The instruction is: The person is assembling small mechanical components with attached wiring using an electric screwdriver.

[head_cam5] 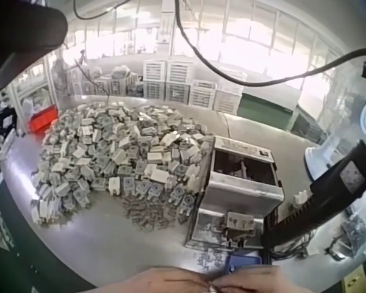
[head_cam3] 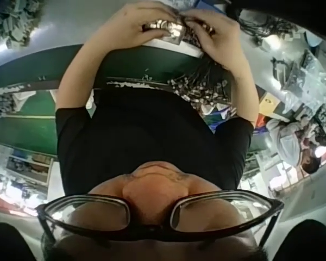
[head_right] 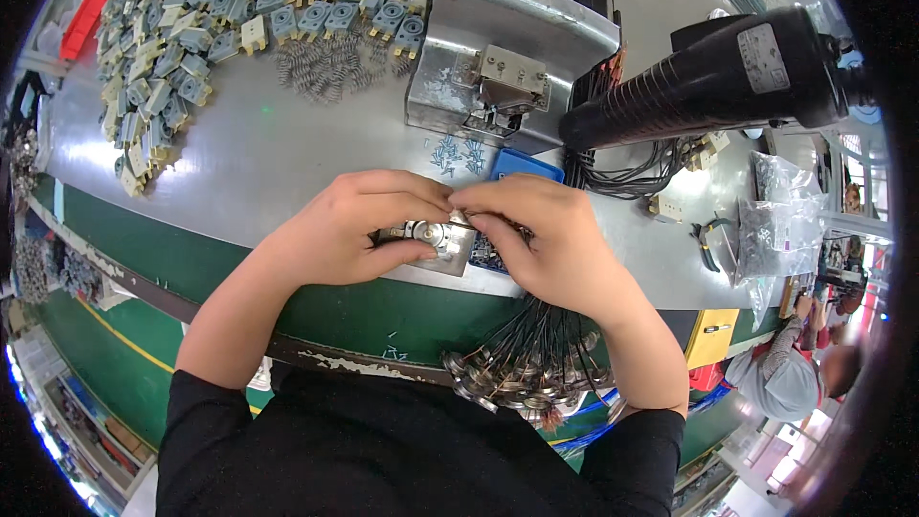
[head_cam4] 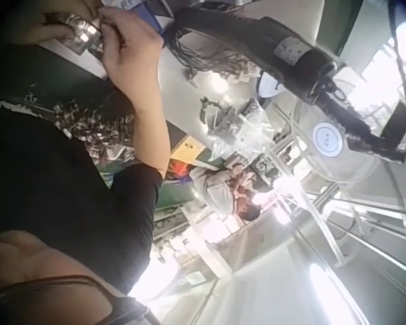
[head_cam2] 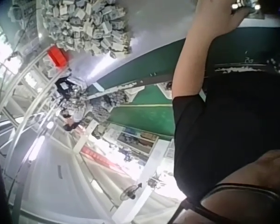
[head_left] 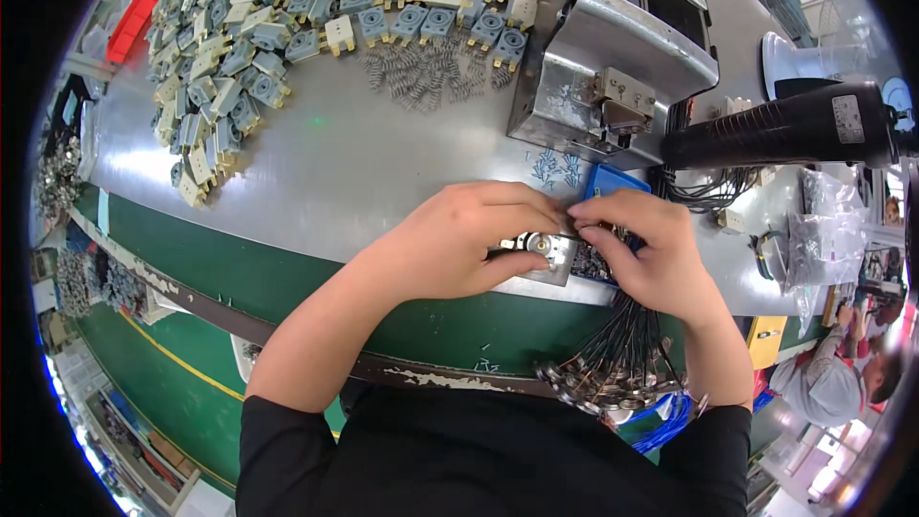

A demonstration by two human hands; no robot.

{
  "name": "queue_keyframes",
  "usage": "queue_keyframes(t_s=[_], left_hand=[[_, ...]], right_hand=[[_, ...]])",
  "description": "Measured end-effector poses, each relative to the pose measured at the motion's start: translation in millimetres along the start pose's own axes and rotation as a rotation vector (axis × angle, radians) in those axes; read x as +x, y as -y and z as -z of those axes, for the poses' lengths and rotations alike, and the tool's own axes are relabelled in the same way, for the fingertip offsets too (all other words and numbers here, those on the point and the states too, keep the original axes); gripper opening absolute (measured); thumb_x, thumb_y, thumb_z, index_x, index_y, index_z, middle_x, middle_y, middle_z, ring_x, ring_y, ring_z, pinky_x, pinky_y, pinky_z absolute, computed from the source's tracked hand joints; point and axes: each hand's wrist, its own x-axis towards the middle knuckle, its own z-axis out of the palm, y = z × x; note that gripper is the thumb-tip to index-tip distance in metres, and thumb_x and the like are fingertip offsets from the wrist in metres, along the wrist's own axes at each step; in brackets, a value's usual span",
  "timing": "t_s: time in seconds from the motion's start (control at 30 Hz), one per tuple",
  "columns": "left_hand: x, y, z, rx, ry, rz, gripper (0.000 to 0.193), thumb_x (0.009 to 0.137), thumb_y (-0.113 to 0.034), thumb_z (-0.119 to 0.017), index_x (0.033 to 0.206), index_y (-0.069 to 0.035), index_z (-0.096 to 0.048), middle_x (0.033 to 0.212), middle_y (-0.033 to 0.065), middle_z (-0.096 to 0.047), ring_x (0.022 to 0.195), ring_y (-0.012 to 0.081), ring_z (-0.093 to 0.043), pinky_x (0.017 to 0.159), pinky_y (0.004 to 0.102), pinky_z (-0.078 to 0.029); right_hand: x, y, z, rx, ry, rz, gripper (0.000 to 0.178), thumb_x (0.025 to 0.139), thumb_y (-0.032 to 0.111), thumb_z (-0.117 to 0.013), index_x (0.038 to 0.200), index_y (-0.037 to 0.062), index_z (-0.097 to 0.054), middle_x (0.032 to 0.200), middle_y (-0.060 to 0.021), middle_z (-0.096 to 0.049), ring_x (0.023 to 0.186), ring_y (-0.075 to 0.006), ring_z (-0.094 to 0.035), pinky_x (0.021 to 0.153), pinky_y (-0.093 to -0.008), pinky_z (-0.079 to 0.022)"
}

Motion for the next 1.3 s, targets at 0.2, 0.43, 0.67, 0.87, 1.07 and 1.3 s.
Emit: queue_keyframes(t_s=[0.2, 0.43, 0.67, 0.87, 1.07, 1.3], left_hand=[[0.1, -0.3, 1.9, -0.012, 0.035, 0.022, 0.034, 0.08, -0.006, -0.085, 0.112, -0.002, -0.074, 0.116, 0.0134, -0.074, 0.108, 0.0324, -0.073, 0.093, 0.0413, -0.059], [1.2, 1.5, 1.0, -0.019, 0.024, -0.013, 0.035, 0.08, -0.009, -0.086, 0.111, -0.003, -0.072, 0.116, 0.0127, -0.074, 0.106, 0.0331, -0.072, 0.091, 0.0419, -0.058], [-1.0, 0.3, 1.8, -0.004, 0.012, 0.002, 0.033, 0.081, -0.01, -0.087, 0.109, -0.004, -0.071, 0.119, 0.0116, -0.072, 0.104, 0.033, -0.072, 0.087, 0.0421, -0.059], [-2.3, 3.4, -1.2, 0.009, 0.004, -0.007, 0.032, 0.081, -0.009, -0.086, 0.109, -0.005, -0.072, 0.118, 0.0118, -0.072, 0.102, 0.034, -0.072, 0.086, 0.042, -0.06], [-2.5, -2.1, 0.1, 0.014, -0.006, 0.036, 0.035, 0.079, -0.008, -0.086, 0.11, -0.003, -0.072, 0.119, 0.0137, -0.072, 0.105, 0.0353, -0.072, 0.088, 0.0427, -0.059], [3.8, -5.3, 0.1, 0.024, 0.016, 0.061, 0.039, 0.078, -0.007, -0.086, 0.114, -0.003, -0.072, 0.121, 0.0149, -0.071, 0.109, 0.0366, -0.071, 0.092, 0.0433, -0.059]], right_hand=[[7.6, -0.1, 10.6, 0.013, 0.139, -0.038, 0.019, 0.084, -0.008, -0.074, 0.102, -0.0015, -0.077, 0.093, -0.0126, -0.075, 0.087, -0.023, -0.072, 0.078, -0.0308, -0.055], [16.3, 16.8, 8.2, 0.259, 0.085, -0.333, 0.027, 0.086, -0.008, -0.075, 0.112, -0.005, -0.068, 0.094, -0.0113, -0.075, 0.09, -0.0164, -0.072, 0.081, -0.0291, -0.055], [19.9, 24.5, 3.9, 0.045, 0.125, -0.268, 0.033, 0.085, -0.007, -0.075, 0.116, -0.0039, -0.063, 0.093, -0.0114, -0.075, 0.094, -0.0165, -0.075, 0.084, -0.0294, -0.056], [18.9, 27.1, 2.6, -0.011, 0.127, -0.225, 0.033, 0.085, -0.005, -0.074, 0.117, -0.0015, -0.065, 0.095, -0.0135, -0.077, 0.088, -0.0196, -0.077, 0.079, -0.0297, -0.057], [13.0, 23.9, -9.5, -0.109, 0.108, -0.107, 0.034, 0.087, -0.006, -0.071, 0.119, 0.0013, -0.065, 0.095, -0.0162, -0.076, 0.086, -0.0325, -0.076, 0.077, -0.0377, -0.059], [0.8, 22.0, -17.2, -0.187, -0.009, -0.047, 0.036, 0.086, -0.007, -0.074, 0.119, 0.0017, -0.064, 0.09, -0.0142, -0.074, 0.09, -0.0332, -0.075, 0.078, -0.0404, -0.058]])
